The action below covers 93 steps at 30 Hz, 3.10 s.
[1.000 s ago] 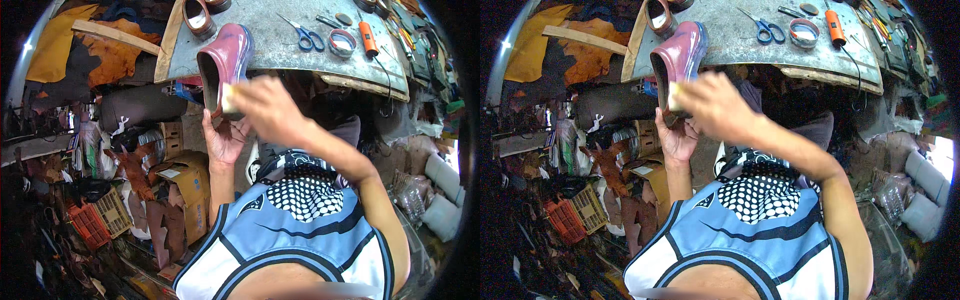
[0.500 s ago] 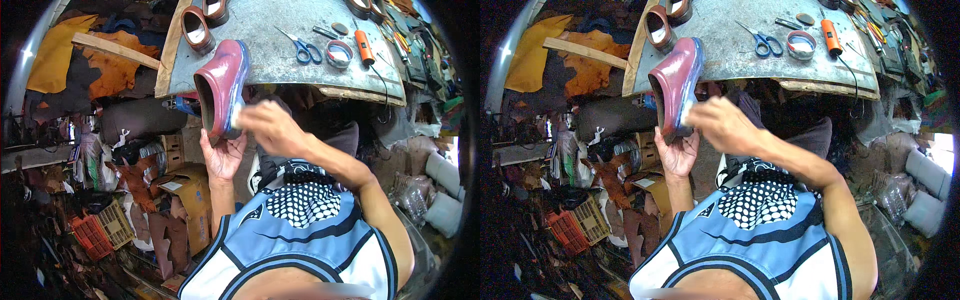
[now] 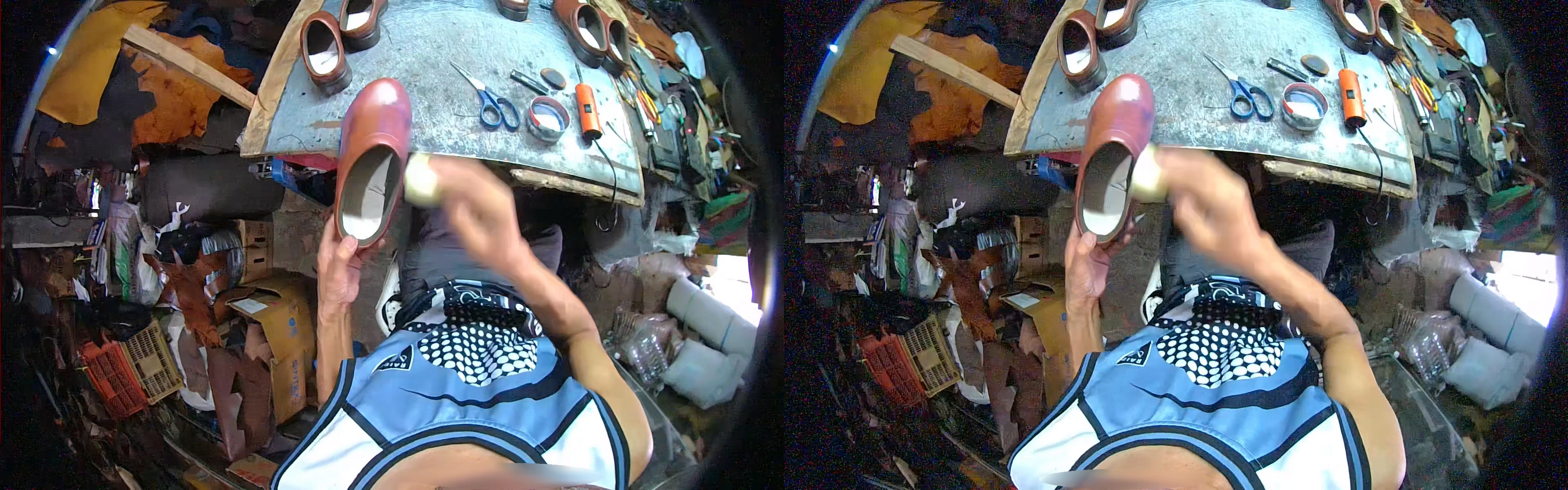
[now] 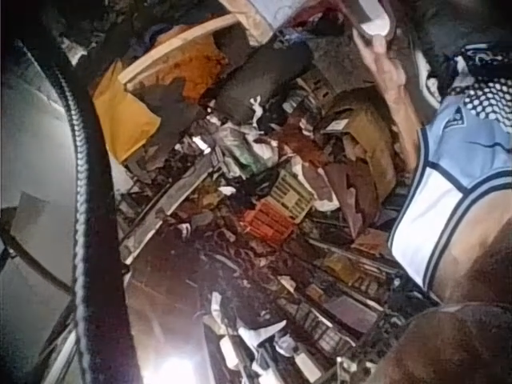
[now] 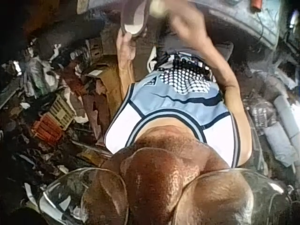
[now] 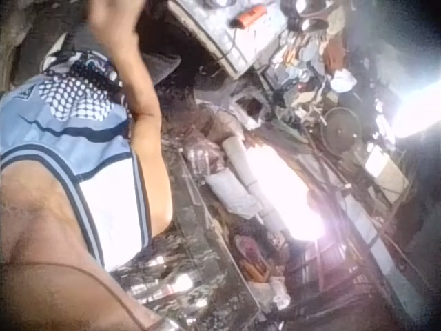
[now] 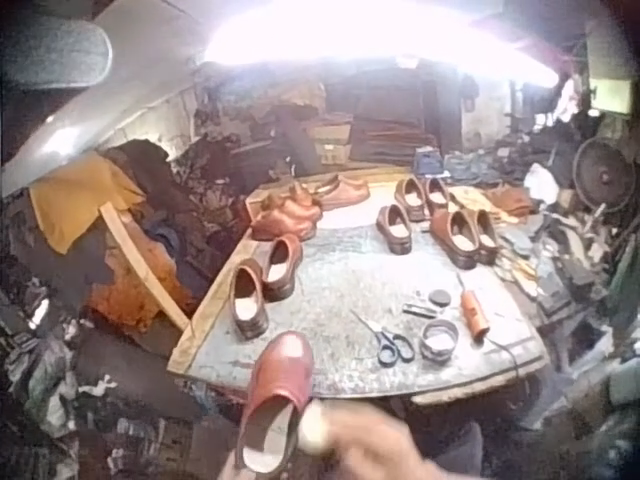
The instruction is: Trimming excess material from a shoe upper and polishing the edges using a heated tool.
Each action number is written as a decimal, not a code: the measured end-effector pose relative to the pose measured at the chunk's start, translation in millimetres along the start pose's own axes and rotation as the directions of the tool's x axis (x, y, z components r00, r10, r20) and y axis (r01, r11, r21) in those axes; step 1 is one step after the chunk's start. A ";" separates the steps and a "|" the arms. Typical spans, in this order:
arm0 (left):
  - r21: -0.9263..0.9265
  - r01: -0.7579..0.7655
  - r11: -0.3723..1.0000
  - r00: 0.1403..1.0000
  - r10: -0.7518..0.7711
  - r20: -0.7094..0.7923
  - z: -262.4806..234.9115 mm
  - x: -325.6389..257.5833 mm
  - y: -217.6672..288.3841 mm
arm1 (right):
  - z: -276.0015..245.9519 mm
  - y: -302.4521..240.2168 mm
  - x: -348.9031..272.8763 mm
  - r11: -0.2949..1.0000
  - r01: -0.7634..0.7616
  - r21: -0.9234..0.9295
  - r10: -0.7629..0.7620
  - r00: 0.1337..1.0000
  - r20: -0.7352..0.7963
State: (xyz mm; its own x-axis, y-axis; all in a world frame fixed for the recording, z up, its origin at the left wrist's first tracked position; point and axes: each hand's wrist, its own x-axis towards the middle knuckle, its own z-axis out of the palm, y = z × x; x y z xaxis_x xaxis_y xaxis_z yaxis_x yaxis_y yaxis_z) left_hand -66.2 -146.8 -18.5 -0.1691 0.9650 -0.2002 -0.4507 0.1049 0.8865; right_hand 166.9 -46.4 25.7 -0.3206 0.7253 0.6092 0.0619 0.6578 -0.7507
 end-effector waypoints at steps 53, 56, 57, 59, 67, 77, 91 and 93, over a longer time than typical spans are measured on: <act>0.864 -0.294 0.410 0.921 0.363 0.141 28.3 -9.4 44.1 | 29.1 -33.9 17.7 0.775 0.530 -0.344 -0.368 0.821 0.436; 0.838 -0.220 0.499 0.940 0.337 0.046 32.8 -13.7 37.2 | 19.7 -6.8 28.3 0.777 0.488 -0.397 -0.327 0.852 0.409; 0.787 -0.203 0.583 0.949 0.316 0.011 37.9 -13.9 38.9 | 7.7 15.8 48.6 0.775 0.406 -0.484 -0.231 0.895 0.381; 0.843 -0.222 0.491 0.940 0.338 0.050 45.0 -15.1 41.5 | -19.9 63.8 85.7 0.686 0.268 -0.676 -0.202 0.963 0.176; 0.870 -0.285 0.403 0.913 0.391 0.118 39.0 -18.9 37.3 | 12.3 -1.9 45.0 0.751 0.538 -0.384 -0.367 0.823 0.434; 0.877 -0.276 0.392 0.917 0.381 0.119 39.2 -18.1 38.0 | 15.4 -11.9 45.2 0.855 0.400 -0.331 -0.201 0.842 0.500; 0.873 -0.226 0.432 0.925 0.376 0.053 37.0 -19.8 29.9 | 26.5 -13.6 44.9 0.775 0.590 -0.228 -0.443 0.764 0.469; 0.872 -0.301 0.385 0.901 0.416 0.128 34.4 -20.7 33.9 | 21.1 -16.8 49.8 0.763 0.590 -0.263 -0.421 0.763 0.490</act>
State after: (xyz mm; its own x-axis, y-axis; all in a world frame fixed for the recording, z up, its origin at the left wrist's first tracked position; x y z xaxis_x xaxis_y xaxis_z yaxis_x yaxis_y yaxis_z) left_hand -47.8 -155.0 30.0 -0.2278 0.9433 0.2413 0.6416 -0.0410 0.7659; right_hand 129.9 -25.6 63.3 -0.7339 0.1767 0.6559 0.1065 0.9836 -0.1458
